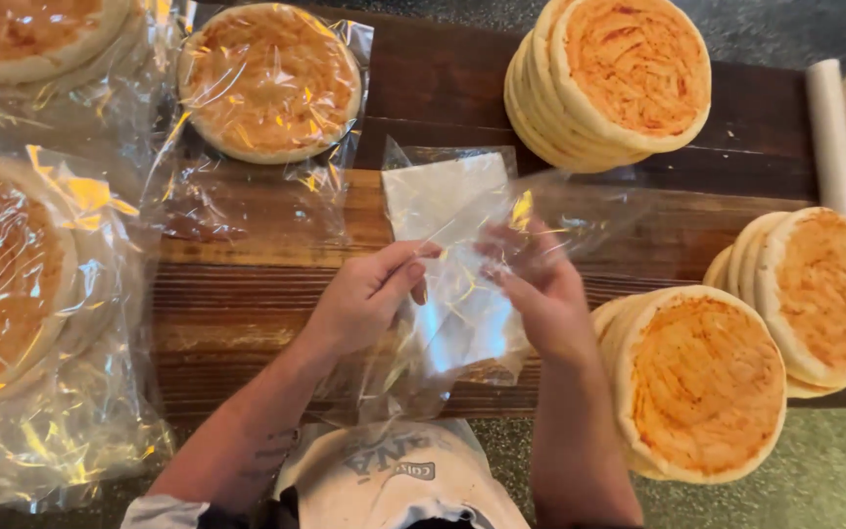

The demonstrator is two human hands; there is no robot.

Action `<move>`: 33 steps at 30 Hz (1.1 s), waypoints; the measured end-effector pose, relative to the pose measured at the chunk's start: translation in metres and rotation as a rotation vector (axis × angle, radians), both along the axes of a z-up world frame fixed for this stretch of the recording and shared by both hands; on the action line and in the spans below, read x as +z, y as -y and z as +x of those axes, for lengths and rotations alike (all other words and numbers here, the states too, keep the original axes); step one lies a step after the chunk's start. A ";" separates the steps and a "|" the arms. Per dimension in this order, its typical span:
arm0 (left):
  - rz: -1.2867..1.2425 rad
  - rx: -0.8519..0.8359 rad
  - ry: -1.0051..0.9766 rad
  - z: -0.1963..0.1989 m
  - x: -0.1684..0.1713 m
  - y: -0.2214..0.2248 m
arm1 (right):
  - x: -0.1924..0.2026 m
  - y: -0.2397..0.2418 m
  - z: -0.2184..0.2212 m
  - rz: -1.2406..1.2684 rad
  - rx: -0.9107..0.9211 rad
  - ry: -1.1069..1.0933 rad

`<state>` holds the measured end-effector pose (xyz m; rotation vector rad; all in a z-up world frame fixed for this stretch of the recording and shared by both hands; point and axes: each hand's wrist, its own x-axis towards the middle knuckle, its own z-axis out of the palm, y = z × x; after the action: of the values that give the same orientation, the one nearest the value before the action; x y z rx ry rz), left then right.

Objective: The person is manually placing individual pizza bases into plastic bags for packaging on a wooden work surface.

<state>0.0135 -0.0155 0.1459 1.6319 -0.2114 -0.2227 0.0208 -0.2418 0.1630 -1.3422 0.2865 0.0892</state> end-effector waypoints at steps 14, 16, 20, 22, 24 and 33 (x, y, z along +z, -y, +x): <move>0.496 0.076 -0.019 0.013 0.002 0.032 | -0.042 0.045 0.019 -0.191 0.043 0.265; 0.504 0.052 -0.019 0.011 0.008 0.031 | -0.053 0.053 0.026 -0.139 -0.060 0.234; 0.463 -0.006 -0.046 0.016 0.026 0.014 | -0.095 0.084 0.031 0.127 -0.206 0.099; 0.582 -0.055 0.120 0.058 0.018 0.004 | -0.119 0.096 0.022 0.108 -0.255 0.039; 0.695 -0.101 0.274 0.103 0.015 0.004 | -0.138 0.097 0.011 0.087 -0.298 -0.035; 0.722 -0.356 0.724 0.047 -0.065 0.076 | -0.210 0.048 -0.043 0.017 -0.403 -0.130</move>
<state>0.0607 -0.0917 0.0809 2.3378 -1.0781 0.0498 -0.0222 -0.2901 -0.0467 -1.2404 0.6584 -0.1594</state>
